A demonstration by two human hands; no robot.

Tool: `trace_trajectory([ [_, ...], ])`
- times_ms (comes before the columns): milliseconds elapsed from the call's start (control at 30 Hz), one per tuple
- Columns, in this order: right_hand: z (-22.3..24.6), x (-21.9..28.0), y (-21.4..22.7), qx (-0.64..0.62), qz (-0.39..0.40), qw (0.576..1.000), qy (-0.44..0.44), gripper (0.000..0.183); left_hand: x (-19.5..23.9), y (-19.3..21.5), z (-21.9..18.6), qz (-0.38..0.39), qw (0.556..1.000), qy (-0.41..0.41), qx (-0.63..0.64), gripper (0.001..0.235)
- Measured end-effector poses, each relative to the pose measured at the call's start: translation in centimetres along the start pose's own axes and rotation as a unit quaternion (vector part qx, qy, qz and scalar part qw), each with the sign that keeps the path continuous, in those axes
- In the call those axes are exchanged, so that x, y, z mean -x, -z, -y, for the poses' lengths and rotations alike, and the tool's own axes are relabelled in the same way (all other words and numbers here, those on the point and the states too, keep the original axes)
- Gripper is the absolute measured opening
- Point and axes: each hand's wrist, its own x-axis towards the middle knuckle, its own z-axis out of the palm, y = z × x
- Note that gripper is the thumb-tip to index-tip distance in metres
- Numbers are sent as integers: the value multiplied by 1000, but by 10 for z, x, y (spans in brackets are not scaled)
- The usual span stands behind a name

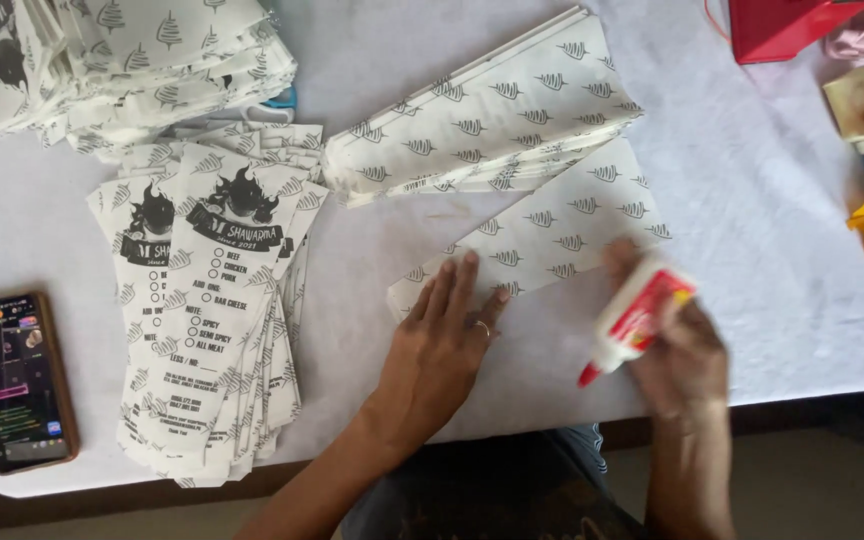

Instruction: The person assembles paper sleeves by hand by applying glue from a bottle to the edge of paper sheets and folding them into a triangular shape, stacking the finished sleeves one by one.

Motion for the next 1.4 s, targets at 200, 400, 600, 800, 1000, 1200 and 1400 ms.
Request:
trace_trajectory([
  [200, 23, -7, 8, 16, -53, 993, 106, 71, -29, -12, 10, -54, 995, 59, 59, 12],
  [400, -20, -2, -48, 38, 32, 994, -101, 83, -48, -36, 29, 1, 979, 185, 82, 77],
  [600, 10, -24, 49, -5, -28, 999, 44, 53, -63, -43, 38, 89, 969, 224, 57, 82],
  [800, 60, -35, 77, 7, -81, 987, 141, 60, -67, -26, 33, 194, 943, 250, 106, 57],
  [1000, 58, -32, 73, 75, -76, 979, 173, 53, -9, 69, 66, -34, 980, 190, 43, 37],
  [1200, 58, -31, 73, 88, -73, 979, 170, 50, 46, 160, 84, -139, 861, 230, -432, 38],
  [1400, 59, -31, 67, 8, -102, 982, 156, 65, 84, 111, 87, 104, 833, 362, -405, 47],
])
